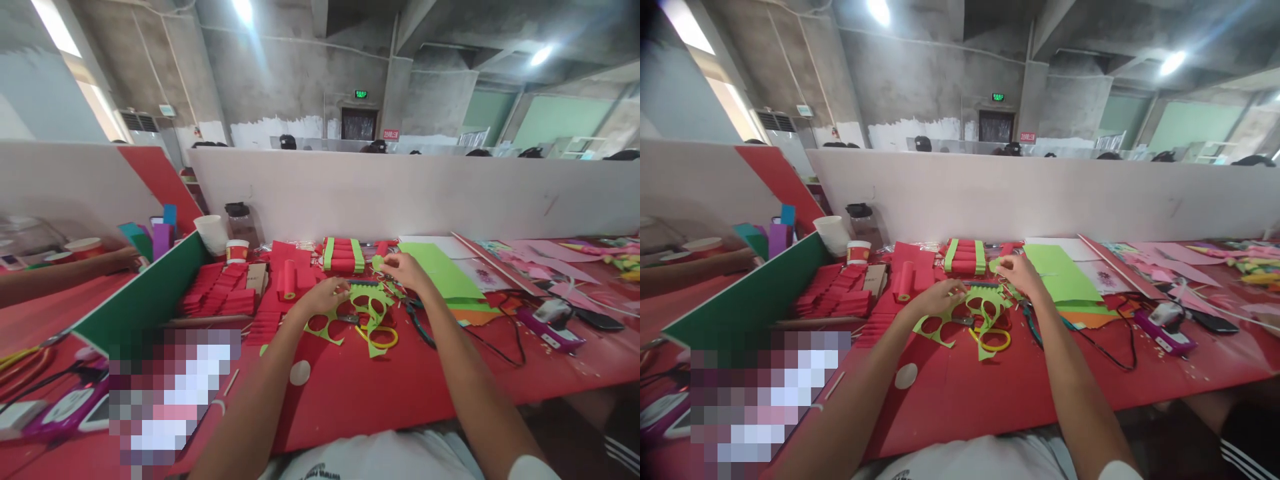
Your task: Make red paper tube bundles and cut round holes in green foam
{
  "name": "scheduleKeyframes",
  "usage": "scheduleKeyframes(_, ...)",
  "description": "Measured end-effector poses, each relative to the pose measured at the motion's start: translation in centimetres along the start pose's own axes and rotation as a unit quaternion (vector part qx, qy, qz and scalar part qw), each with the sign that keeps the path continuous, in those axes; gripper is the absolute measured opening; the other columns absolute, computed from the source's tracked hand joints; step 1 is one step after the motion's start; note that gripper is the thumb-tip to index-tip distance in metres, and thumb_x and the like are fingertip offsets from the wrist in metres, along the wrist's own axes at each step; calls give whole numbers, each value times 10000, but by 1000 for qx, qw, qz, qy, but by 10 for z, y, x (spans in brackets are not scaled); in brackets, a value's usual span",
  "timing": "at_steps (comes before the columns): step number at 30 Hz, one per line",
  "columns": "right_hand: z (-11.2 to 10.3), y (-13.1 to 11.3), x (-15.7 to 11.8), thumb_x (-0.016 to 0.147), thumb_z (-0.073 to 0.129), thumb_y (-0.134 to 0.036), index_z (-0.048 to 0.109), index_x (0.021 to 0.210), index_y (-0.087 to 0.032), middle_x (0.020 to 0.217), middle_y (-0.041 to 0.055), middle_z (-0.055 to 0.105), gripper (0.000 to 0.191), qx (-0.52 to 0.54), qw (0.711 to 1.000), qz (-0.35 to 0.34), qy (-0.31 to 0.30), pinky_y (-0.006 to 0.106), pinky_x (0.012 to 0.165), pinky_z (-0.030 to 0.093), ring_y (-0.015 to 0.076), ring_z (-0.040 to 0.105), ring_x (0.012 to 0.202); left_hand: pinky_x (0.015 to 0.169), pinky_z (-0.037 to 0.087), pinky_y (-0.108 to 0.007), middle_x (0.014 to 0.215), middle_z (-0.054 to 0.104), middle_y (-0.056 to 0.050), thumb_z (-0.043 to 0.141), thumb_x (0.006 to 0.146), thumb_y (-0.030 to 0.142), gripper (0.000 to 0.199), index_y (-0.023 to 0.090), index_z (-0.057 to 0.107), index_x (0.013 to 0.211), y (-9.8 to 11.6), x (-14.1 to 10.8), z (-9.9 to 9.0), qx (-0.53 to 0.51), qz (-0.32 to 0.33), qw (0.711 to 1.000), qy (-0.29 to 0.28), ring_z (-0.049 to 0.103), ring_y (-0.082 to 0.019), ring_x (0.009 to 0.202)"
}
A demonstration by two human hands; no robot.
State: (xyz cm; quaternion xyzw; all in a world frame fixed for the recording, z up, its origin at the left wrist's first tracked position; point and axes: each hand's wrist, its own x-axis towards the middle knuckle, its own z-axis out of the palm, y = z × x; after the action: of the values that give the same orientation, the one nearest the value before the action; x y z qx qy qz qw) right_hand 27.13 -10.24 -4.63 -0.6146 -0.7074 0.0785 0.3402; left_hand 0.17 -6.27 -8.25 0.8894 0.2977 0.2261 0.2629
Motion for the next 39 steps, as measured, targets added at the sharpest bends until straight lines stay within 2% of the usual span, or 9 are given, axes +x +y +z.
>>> scheduleKeyframes(4,-12,14,38,858,586,-349,725,879,-195,962,98,741,208,-93,995,-5,-20,343,800,479,240,669,882,744,522,-315,963,715,-81,491,892,327,246,176,668,967,0,1,-4,27,7,1000,14,664,-209,824)
scheduleKeyframes(8,-3,24,74,754,703,-257,730,753,-209,1268,70,657,55,-95,987,-60,-115,320,915,451,239,626,1076,729,518,-298,979,709,-77,496,893,337,243,183,668,969,-3,2,-4,29,15,999,10,665,-202,829)
scheduleKeyframes(14,17,43,89,710,736,-246,705,702,-196,882,40,742,60,-79,967,-79,-231,270,779,479,187,649,803,717,521,-284,1010,696,-83,488,906,350,263,190,669,1011,-9,1,0,15,18,1000,5,666,-202,854)
scheduleKeyframes(19,20,50,85,750,714,-295,703,757,-185,850,44,734,110,-32,975,-64,-211,279,790,470,184,642,796,735,522,-283,1031,687,-88,472,914,328,266,187,663,1034,-8,2,1,25,34,999,9,667,-203,885)
scheduleKeyframes(25,0,41,88,823,621,-468,640,793,-163,827,39,683,308,75,992,-40,-96,364,826,511,187,628,804,774,530,-321,1055,682,-91,482,910,295,246,188,640,1065,-3,2,-2,32,28,999,32,659,-216,911)
scheduleKeyframes(29,-20,13,75,898,465,-587,572,907,-185,917,49,643,416,176,983,-38,-14,370,786,571,180,639,851,916,515,-371,1219,630,-127,516,913,303,340,173,558,1225,5,3,-3,0,41,992,120,627,-244,1072)
scheduleKeyframes(31,-22,-14,58,860,575,-576,567,917,-202,926,45,645,379,302,952,-39,7,364,768,591,184,649,859,990,483,-391,1351,550,-146,564,904,331,499,178,447,1364,9,3,-4,-22,60,986,155,580,-259,1178)
scheduleKeyframes(35,-9,-78,15,826,699,-470,615,921,-219,908,19,652,281,489,868,-46,-71,347,740,608,175,650,837,1121,366,-450,1532,352,-157,705,818,402,856,225,231,1509,16,3,-7,-51,119,972,196,388,-320,1386)
scheduleKeyframes(39,13,-116,-11,848,692,-428,642,947,-234,867,2,647,224,537,837,-50,-92,306,664,610,156,636,783,1137,349,-464,1506,388,-147,762,765,357,921,243,235,1512,20,3,-6,-84,161,955,236,388,-330,1383)
